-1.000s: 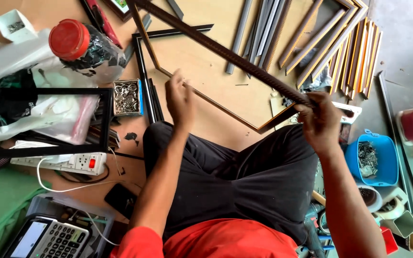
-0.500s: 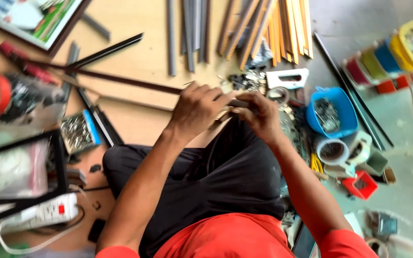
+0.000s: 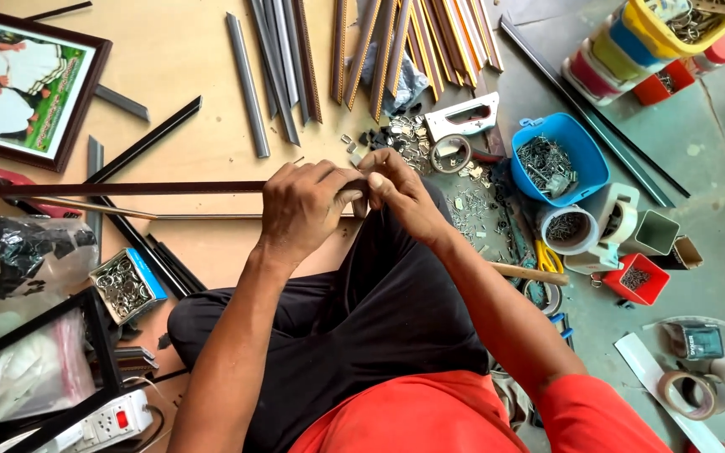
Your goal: The person sits on the floor of a frame workshop and assembles picture frames from moulding lengths. They fit corner brackets and fasteners onto the frame joints by hand, tap them with a hammer, and position completed frames aside while picking new moulding pieces.
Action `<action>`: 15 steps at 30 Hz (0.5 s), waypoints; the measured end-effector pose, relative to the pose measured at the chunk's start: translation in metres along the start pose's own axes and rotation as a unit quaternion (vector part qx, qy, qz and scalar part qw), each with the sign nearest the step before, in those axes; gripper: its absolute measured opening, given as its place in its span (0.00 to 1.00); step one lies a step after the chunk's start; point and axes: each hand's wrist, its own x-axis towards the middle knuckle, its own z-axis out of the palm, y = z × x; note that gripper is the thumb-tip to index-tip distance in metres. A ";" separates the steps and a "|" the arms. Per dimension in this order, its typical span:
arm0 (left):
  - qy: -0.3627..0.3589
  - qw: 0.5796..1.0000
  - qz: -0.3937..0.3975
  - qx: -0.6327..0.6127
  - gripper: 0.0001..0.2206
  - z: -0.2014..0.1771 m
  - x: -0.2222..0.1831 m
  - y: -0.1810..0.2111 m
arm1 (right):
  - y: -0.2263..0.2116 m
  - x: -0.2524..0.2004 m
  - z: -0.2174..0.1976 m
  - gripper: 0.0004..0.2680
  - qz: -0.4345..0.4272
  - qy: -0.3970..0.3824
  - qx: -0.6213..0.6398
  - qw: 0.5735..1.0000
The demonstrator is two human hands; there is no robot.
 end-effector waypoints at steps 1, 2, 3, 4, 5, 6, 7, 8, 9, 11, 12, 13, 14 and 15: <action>-0.002 1.000 0.000 0.000 0.10 0.000 0.001 0.000 | 0.001 0.001 -0.001 0.12 0.001 0.001 0.001 1.000; 0.002 1.000 -0.002 -0.005 0.09 -0.001 0.002 0.001 | 0.003 0.001 -0.002 0.12 -0.001 -0.002 0.002 1.000; 0.006 1.000 -0.005 -0.009 0.09 -0.002 0.002 0.000 | 0.005 0.003 -0.001 0.12 -0.003 -0.007 0.004 1.000; 0.005 1.000 -0.006 -0.008 0.09 -0.002 0.002 0.000 | 0.007 0.003 -0.001 0.12 -0.002 -0.008 0.005 1.000; 0.007 1.000 -0.012 -0.012 0.09 -0.001 0.003 0.000 | 0.009 0.003 -0.001 0.12 -0.002 -0.006 0.027 1.000; 0.008 1.000 -0.018 -0.016 0.09 -0.001 0.004 0.001 | 0.011 0.004 -0.002 0.11 -0.002 -0.005 0.049 0.999; 0.008 1.000 -0.018 -0.016 0.09 -0.001 0.005 0.000 | 0.009 0.004 -0.001 0.11 -0.001 -0.005 0.049 0.999; 0.011 1.000 -0.019 -0.018 0.09 -0.001 0.006 0.000 | 0.008 0.005 0.000 0.11 -0.001 0.001 0.046 0.999; 0.013 1.000 -0.020 -0.020 0.10 0.000 0.006 0.000 | 0.007 0.003 0.000 0.11 0.001 0.008 0.043 0.999; 0.012 0.999 -0.024 -0.025 0.09 0.000 0.007 -0.001 | 0.007 0.003 0.001 0.11 0.004 0.013 0.042 0.999; 0.013 0.999 -0.028 -0.027 0.08 0.000 0.007 -0.001 | 0.006 0.003 0.002 0.11 0.004 0.018 0.040 0.999; 0.011 0.999 -0.031 -0.028 0.08 0.001 0.007 -0.001 | 0.007 0.002 0.002 0.11 0.008 0.017 0.042 0.999; 0.009 0.999 -0.033 -0.031 0.08 0.001 0.006 0.000 | 0.007 0.001 0.003 0.11 0.009 0.017 0.053 0.998; 0.009 0.999 -0.033 -0.032 0.07 0.001 0.007 -0.001 | 0.007 0.003 0.004 0.11 0.008 0.015 0.064 0.998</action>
